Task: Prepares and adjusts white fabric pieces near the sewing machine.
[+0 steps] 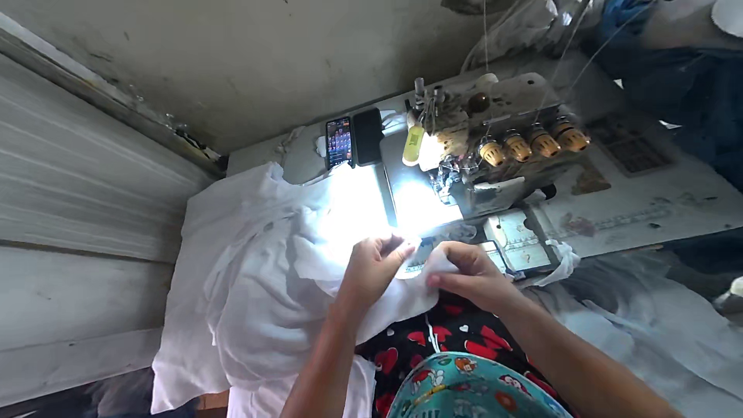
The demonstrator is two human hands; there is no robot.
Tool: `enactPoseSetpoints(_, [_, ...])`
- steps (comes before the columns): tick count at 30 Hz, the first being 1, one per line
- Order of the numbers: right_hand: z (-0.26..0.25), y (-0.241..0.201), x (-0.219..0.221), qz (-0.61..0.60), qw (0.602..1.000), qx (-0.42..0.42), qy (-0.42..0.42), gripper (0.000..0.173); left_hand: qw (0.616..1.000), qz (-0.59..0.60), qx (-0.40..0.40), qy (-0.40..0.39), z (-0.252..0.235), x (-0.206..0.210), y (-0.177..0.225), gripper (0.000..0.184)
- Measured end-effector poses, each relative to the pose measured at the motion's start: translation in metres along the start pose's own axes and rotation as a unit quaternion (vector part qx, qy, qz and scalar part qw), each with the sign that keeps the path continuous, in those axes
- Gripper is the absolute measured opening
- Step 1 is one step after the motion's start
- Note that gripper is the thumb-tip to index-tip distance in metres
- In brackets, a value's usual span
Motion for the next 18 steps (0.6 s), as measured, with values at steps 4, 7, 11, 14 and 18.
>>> enactPoseSetpoints(4, [-0.003, 0.003, -0.001, 0.055, 0.996, 0.032, 0.06, 0.005, 0.982, 0.178, -0.037, -0.055, 0.013, 0.011, 0.0, 0.009])
enactPoseSetpoints(7, [-0.001, 0.006, -0.003, 0.081, 0.992, 0.045, 0.084, 0.014, 0.981, 0.189, -0.029, -0.042, 0.019, 0.012, -0.004, 0.011])
enactPoseSetpoints(11, [0.001, 0.008, -0.002, 0.117, 0.989, 0.037, 0.084, 0.012, 0.981, 0.188, -0.001, -0.044, 0.022, 0.011, -0.007, 0.014])
enactPoseSetpoints(14, [0.001, 0.01, -0.003, 0.143, 0.986, 0.044, 0.079, 0.01, 0.985, 0.165, 0.03, -0.031, 0.025, 0.015, -0.009, 0.02])
enactPoseSetpoints(18, [0.002, 0.011, -0.003, 0.157, 0.983, 0.058, 0.069, 0.015, 0.986, 0.147, 0.078, 0.018, 0.025, 0.016, -0.014, 0.01])
Point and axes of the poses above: each hand's wrist, its own z-axis away from the middle knuckle, its own x-axis out of the palm, y = z × x, the point moved 2 cm from there along -z, towards the middle knuckle, and after that the axes turned 9 degrees about z, right-handed, at the moved point
